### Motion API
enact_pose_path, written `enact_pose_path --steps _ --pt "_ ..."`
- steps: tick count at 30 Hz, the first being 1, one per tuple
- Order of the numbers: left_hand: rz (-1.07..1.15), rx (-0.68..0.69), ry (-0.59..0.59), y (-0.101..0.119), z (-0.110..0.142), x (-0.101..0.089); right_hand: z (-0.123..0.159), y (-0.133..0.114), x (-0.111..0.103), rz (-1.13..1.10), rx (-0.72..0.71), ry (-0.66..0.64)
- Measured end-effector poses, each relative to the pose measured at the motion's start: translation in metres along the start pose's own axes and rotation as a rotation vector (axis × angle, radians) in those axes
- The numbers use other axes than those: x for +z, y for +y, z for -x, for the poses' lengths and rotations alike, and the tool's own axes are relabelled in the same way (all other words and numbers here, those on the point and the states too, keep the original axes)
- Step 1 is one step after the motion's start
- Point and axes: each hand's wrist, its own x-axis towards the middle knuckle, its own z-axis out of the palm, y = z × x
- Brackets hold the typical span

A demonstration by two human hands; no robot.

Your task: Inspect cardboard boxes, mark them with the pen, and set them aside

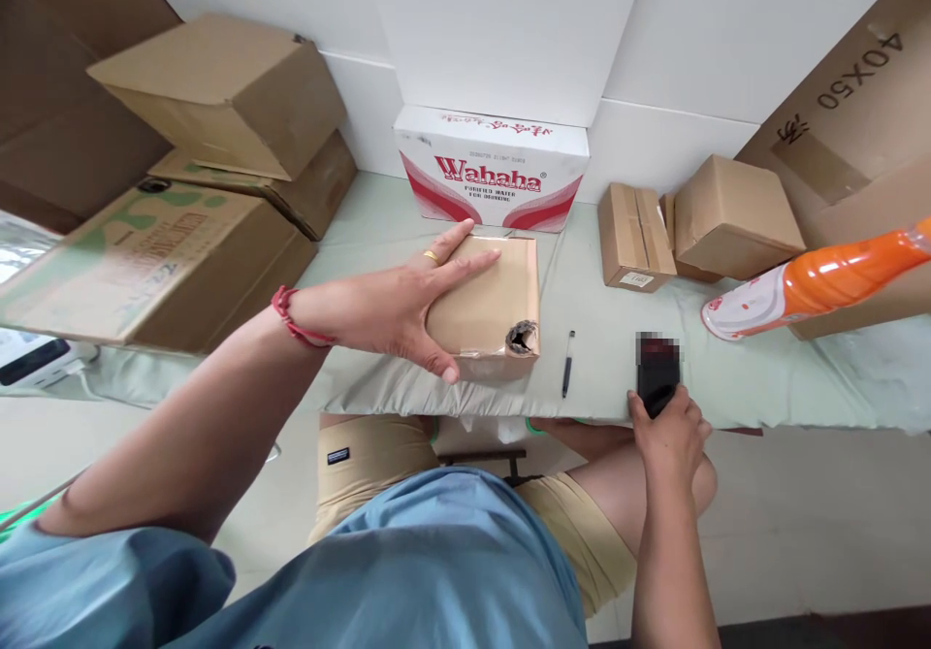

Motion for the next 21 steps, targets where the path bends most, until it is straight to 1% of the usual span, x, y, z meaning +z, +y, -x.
enact_pose_path --steps 4,7,10,13,15,17,21 --pt "-0.048 -0.069 0.057 0.02 0.002 0.001 -0.005 -0.001 -0.001 -0.004 0.091 0.002" --pt "-0.042 -0.109 0.118 0.036 -0.002 0.003 -0.012 -0.001 -0.002 -0.008 0.151 -0.05" --pt "-0.036 -0.109 0.233 0.042 -0.006 0.002 -0.016 -0.001 -0.004 -0.042 0.2 -0.093" --pt "-0.085 -0.091 0.399 0.035 -0.015 -0.007 -0.012 -0.001 -0.008 -0.093 0.268 -0.138" --pt "-0.136 -0.081 0.464 0.024 -0.025 -0.011 -0.009 -0.001 -0.012 -0.116 0.295 -0.167" --pt "-0.17 -0.064 0.46 0.009 -0.037 -0.011 -0.007 -0.001 -0.016 -0.129 0.286 -0.172" --pt "-0.199 0.015 0.344 -0.016 -0.056 0.002 -0.005 0.0 -0.02 -0.193 0.196 -0.134"
